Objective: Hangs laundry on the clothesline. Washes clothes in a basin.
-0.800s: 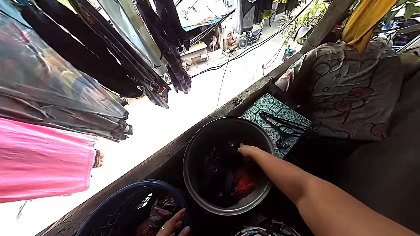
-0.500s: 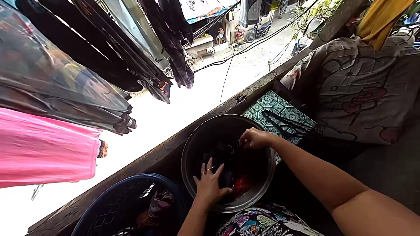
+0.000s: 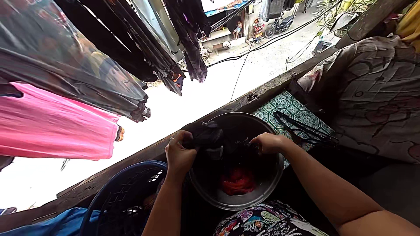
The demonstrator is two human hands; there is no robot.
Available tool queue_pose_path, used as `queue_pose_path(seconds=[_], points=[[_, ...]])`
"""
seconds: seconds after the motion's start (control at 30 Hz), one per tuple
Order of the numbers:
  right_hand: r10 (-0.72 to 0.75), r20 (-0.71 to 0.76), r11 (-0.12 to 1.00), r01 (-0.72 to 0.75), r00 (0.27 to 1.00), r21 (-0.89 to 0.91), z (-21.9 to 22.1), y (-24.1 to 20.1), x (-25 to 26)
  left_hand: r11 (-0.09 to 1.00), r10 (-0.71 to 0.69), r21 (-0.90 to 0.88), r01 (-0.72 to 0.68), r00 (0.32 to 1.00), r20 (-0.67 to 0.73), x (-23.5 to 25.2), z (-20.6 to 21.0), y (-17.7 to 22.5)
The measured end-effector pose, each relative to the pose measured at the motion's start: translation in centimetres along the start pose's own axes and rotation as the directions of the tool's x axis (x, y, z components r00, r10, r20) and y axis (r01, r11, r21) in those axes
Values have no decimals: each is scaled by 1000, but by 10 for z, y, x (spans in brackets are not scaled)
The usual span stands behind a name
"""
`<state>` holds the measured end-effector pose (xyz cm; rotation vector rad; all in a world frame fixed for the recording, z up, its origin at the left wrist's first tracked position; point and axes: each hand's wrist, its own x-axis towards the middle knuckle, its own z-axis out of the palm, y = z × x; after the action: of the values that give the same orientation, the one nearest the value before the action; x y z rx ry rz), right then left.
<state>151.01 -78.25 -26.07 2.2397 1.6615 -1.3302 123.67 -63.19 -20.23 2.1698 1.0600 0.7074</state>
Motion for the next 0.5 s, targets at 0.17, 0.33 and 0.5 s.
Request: queue_pose_path(seconds=[0.17,0.33,0.5], points=[[-33,-224,999,31,974,-12,16,-26,43,989,3,-144,-12,998,-62,11,-21,28],[75,-189,996,-63,979,70,67,-15,105,991,-104,-80,107,994,43,-21,3,18],[66,-77,998,-67,995,-20,82,-2,123,918,-386,214,334,878,285,-63,59,-26]])
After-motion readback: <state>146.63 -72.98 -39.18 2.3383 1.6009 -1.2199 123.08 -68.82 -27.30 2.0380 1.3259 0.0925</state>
